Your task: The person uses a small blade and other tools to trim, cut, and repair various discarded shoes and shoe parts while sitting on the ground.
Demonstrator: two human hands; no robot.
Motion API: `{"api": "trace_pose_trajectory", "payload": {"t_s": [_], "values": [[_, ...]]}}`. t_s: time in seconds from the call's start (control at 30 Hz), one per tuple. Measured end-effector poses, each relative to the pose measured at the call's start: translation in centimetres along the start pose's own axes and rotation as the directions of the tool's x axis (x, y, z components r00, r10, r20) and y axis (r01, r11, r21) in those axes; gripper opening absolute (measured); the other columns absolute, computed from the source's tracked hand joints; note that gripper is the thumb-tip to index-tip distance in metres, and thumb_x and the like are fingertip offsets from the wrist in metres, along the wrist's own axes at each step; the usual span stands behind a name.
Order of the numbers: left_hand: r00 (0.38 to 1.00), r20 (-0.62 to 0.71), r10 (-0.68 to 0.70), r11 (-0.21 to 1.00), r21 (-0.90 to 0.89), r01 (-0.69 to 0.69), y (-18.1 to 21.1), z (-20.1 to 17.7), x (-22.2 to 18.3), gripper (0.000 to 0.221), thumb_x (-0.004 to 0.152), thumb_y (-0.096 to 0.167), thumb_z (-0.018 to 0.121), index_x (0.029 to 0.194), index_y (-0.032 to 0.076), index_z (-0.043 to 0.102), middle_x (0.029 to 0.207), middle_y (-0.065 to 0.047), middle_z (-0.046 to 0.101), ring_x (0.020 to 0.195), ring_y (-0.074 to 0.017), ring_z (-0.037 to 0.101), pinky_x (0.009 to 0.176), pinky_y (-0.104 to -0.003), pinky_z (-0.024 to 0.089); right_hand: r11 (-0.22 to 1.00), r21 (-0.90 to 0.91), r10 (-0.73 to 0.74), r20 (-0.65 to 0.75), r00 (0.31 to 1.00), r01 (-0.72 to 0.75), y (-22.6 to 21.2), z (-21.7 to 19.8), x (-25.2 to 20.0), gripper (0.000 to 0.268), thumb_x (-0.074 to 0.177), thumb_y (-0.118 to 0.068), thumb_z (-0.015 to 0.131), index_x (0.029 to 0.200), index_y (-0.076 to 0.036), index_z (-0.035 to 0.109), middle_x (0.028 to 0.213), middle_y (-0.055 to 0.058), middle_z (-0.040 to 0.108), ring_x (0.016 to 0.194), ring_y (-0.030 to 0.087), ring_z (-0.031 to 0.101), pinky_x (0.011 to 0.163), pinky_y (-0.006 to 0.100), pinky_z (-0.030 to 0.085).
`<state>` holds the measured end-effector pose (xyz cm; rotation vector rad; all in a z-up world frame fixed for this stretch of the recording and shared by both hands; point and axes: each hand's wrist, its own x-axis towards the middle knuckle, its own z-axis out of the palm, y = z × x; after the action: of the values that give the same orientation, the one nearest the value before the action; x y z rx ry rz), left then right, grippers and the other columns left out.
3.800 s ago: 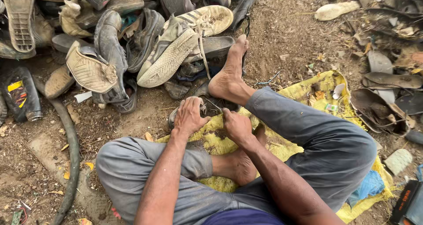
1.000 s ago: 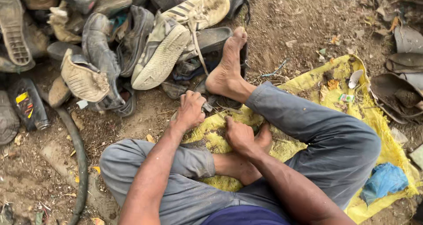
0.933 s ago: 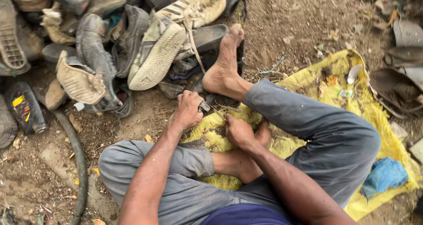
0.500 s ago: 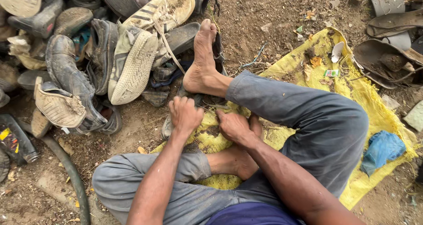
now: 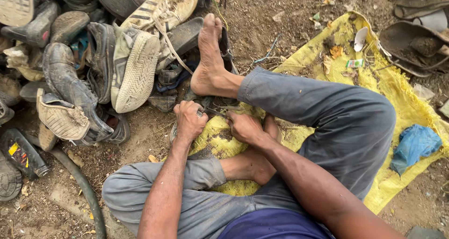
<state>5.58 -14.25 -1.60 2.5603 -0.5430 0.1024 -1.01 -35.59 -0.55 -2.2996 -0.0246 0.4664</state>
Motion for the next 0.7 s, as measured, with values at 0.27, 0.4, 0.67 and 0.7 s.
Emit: {"api": "trace_pose_trajectory", "payload": {"t_s": [0.27, 0.4, 0.67, 0.7], "values": [[1.0, 0.018, -0.026, 0.997, 0.066, 0.025, -0.8, 1.5, -0.6, 0.023, 0.081, 0.025, 0.079, 0.079, 0.004, 0.069, 0.084, -0.011, 0.066, 0.091, -0.0282, 0.058, 0.097, -0.051, 0.039, 0.992, -0.018, -0.122, 0.061, 0.991, 0.123, 1.9, 1.8, 3.5, 0.03, 0.106, -0.028, 0.05, 0.095, -0.004, 0.065, 0.072, 0.017, 0.064, 0.066, 0.033, 0.064, 0.068, 0.047, 0.053], [0.995, -0.028, -0.093, 0.987, -0.137, 0.088, -3.0, 1.2, -0.2, 0.016, 0.081, 0.016, 0.077, 0.074, 0.005, 0.069, 0.081, -0.011, 0.067, 0.084, -0.0275, 0.06, 0.084, -0.046, 0.047, 0.991, -0.007, -0.131, 0.084, 0.988, 0.132, 2.2, 2.6, 4.7, 0.034, 0.106, -0.03, 0.051, 0.095, -0.004, 0.068, 0.077, 0.016, 0.067, 0.067, 0.031, 0.064, 0.069, 0.047, 0.053], [1.0, -0.016, 0.01, 0.98, -0.197, -0.013, -4.6, -0.2, 0.4, 0.017, 0.076, 0.017, 0.08, 0.07, 0.006, 0.069, 0.079, -0.008, 0.068, 0.081, -0.0274, 0.061, 0.077, -0.042, 0.052, 0.993, -0.066, 0.108, 0.202, 0.973, -0.097, -2.6, 1.6, 4.0, 0.043, 0.104, -0.035, 0.053, 0.1, 0.003, 0.072, 0.086, 0.028, 0.069, 0.083, 0.039, 0.069, 0.075, 0.052, 0.053], [0.997, -0.05, 0.056, 0.979, -0.195, -0.065, -4.7, 0.0, 0.1, 0.016, 0.075, 0.015, 0.08, 0.07, 0.006, 0.068, 0.079, -0.008, 0.068, 0.082, -0.0281, 0.061, 0.077, -0.042, 0.052, 0.993, -0.067, 0.108, 0.206, 0.973, -0.097, -3.1, 1.7, 3.5, 0.043, 0.104, -0.035, 0.053, 0.1, 0.003, 0.072, 0.086, 0.028, 0.069, 0.083, 0.039, 0.069, 0.075, 0.052, 0.053]]}}
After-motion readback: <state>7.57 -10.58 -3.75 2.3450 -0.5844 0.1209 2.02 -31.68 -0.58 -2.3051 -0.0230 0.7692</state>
